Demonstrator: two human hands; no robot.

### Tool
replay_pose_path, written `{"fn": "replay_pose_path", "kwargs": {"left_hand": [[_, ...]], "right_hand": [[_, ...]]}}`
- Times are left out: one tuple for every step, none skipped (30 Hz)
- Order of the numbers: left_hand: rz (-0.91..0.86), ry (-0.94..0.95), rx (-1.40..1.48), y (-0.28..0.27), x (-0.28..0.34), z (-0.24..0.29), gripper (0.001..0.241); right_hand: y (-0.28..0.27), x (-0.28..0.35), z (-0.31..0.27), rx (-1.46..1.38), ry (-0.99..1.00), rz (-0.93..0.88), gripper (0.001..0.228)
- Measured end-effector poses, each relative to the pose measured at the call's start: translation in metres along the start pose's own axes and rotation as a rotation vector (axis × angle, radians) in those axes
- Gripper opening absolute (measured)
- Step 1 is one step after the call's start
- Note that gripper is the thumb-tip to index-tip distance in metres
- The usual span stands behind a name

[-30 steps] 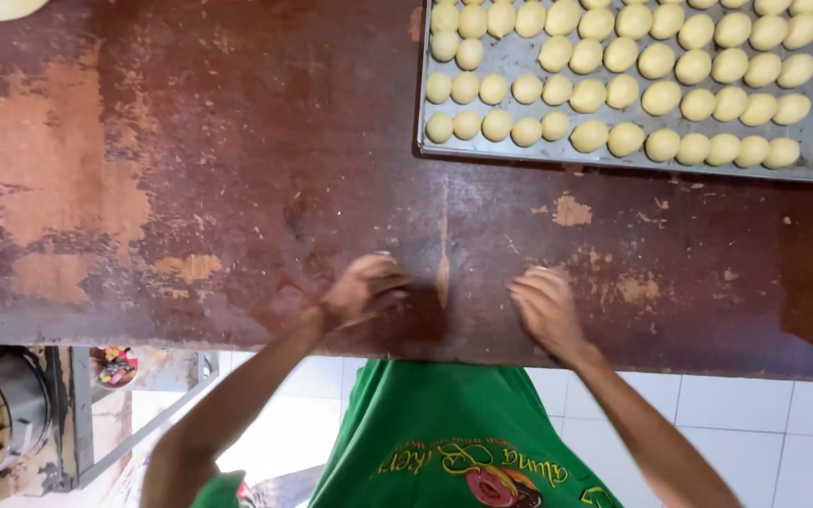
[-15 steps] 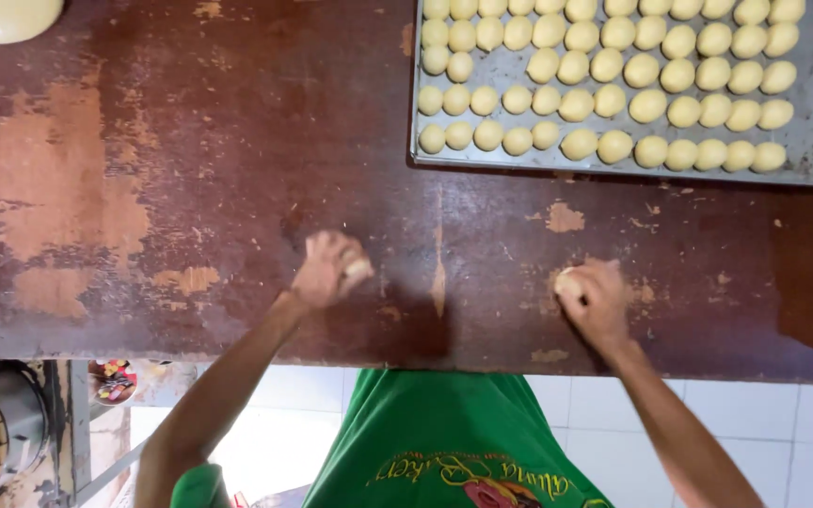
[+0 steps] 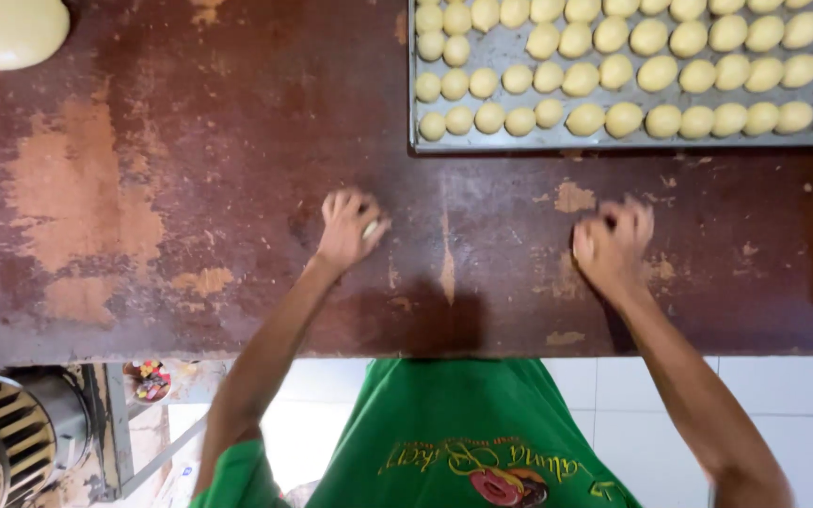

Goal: Rolling small portions of dough into spheres and arranging them in a metal tray.

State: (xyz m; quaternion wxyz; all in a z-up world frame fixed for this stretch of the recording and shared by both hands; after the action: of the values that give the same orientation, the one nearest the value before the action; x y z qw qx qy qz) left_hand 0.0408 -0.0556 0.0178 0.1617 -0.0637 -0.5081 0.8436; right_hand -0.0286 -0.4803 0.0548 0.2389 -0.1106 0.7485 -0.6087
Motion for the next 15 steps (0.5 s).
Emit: {"fn": "replay_pose_path", "kwargs": {"left_hand": [[0.111,-0.032,-0.027,-0.01,-0.019,0.022,0.028],[0.234,-0.057,-0.058,-0.022,-0.045,0.043,0.032],[0.235,-0.054,-0.058,-0.01,-0.035,0.05,0.032],[0.188,0.041,0.103,0.002,-0.023,0.06,0.035],[0.14,0.137,0.263,0.013,-0.012,0.07,0.037],[0.143,0.142,0.261,0.018,0.006,0.053,0.037],[0.019,0.13,0.275,0.03,0.022,0.036,0.035],[-0.116,0.113,0.294,0.043,0.046,0.02,0.034],[-0.123,0.113,0.296,0.032,0.047,0.006,0.034],[-0.087,0.069,0.187,0.019,0.042,-0.013,0.028],[-0.051,0.024,0.078,0.006,0.037,-0.031,0.022],[-0.053,0.027,0.077,-0.007,0.014,-0.019,0.022],[0.085,-0.002,0.031,-0.025,-0.009,-0.01,0.024],[0.217,-0.041,-0.008,-0.04,-0.025,0.003,0.028],[0.208,-0.047,-0.002,-0.027,-0.021,0.019,0.028]], "right_hand": [[0.005,-0.018,0.003,0.036,0.071,0.083,0.022],[0.01,-0.043,0.01,0.079,0.139,0.177,0.033],[0.005,-0.051,-0.016,0.081,0.14,0.179,0.033],[0.008,-0.06,-0.035,-0.177,0.23,0.124,0.037],[0.011,-0.068,-0.057,-0.436,0.315,0.065,0.041],[0.029,-0.034,-0.046,-0.434,0.314,0.071,0.041],[0.046,-0.003,-0.041,-0.37,0.163,0.044,0.032],[0.062,0.036,-0.04,-0.31,0.019,0.007,0.024],[0.044,0.042,-0.027,-0.311,0.025,0.002,0.024],[0.029,0.042,-0.008,-0.211,0.05,-0.029,0.018],[0.014,0.043,0.011,-0.111,0.076,-0.061,0.015],[0.007,0.014,0.012,-0.111,0.079,-0.06,0.015],[-0.006,-0.015,0.013,-0.009,0.07,0.082,0.02],[-0.021,-0.038,0.013,0.09,0.057,0.209,0.025],[-0.014,-0.047,-0.009,0.087,0.058,0.197,0.025]]}}
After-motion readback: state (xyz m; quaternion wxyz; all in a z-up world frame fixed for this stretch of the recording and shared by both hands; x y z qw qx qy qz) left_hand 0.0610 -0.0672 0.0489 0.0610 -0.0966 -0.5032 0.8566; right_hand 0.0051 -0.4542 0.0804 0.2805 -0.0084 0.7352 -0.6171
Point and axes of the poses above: each hand's wrist, its own x-axis away from the middle knuckle, its own y-axis out of the palm, z = x × y, the point moved 5 cm from there along -x, towards the middle knuckle, and after that the axes turned 15 degrees about -y, right-handed, at the moved point
